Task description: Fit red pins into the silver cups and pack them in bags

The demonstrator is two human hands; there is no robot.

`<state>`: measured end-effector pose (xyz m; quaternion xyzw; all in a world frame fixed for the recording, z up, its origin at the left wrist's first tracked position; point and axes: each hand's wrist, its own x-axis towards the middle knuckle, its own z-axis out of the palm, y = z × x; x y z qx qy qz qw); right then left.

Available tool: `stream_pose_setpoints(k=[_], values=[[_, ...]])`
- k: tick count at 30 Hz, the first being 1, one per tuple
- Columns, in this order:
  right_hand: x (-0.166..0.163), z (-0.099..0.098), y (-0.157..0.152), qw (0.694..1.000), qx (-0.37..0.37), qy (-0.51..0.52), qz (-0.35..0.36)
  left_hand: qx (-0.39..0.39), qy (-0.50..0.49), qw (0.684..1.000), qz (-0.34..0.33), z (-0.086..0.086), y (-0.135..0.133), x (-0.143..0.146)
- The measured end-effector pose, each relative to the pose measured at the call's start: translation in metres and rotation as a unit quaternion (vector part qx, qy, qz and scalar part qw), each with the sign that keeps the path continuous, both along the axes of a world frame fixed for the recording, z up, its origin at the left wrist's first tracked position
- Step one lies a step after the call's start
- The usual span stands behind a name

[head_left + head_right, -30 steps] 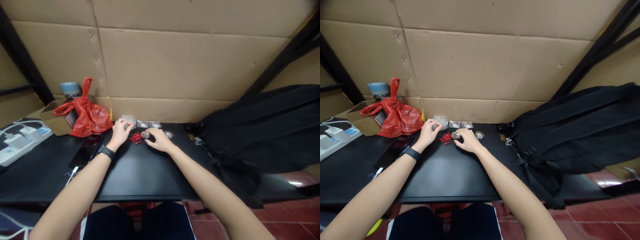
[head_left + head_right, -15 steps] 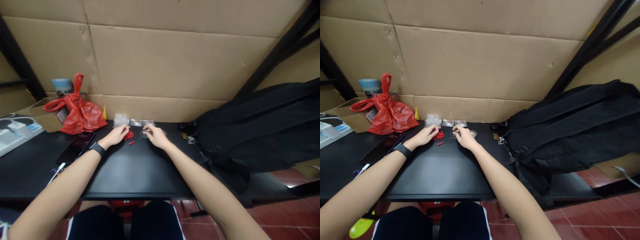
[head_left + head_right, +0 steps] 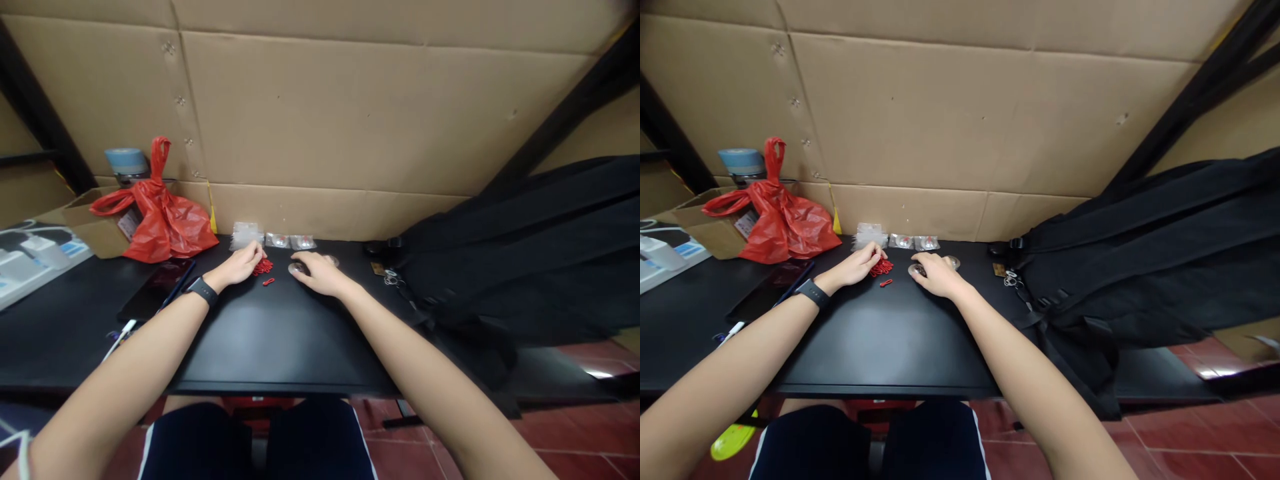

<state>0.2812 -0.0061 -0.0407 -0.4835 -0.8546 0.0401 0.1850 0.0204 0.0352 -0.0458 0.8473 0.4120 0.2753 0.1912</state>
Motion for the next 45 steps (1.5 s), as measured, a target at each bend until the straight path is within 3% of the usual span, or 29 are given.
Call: stream_pose_setpoints(k=[7, 12, 16, 22, 36, 45], values=[[0.004, -0.001, 0.005, 0.997, -0.001, 0.000, 0.072, 0.008, 0.041, 0.999, -0.011, 0.010, -0.004, -0.008], [0.005, 0.009, -0.001, 0.998, -0.013, 0.001, 0.069, 0.050, 0.065, 0.996, -0.038, 0.015, -0.008, -0.006], [0.008, 0.016, -0.003, 0.997, -0.067, 0.004, 0.049, 0.095, 0.039, 0.994, -0.034, 0.021, -0.012, -0.004], [0.014, 0.021, -0.007, 0.990, -0.133, 0.004, 0.045, 0.077, -0.010, 0.996, -0.031, 0.028, -0.021, 0.001], [0.022, 0.029, -0.016, 0.978, -0.138, 0.010, 0.156, 0.110, 0.006, 0.994, 0.005, 0.029, -0.026, 0.009], [0.024, 0.036, -0.024, 0.979, -0.120, -0.062, 0.156, 0.153, 0.027, 0.988, -0.017, 0.034, -0.032, 0.015]])
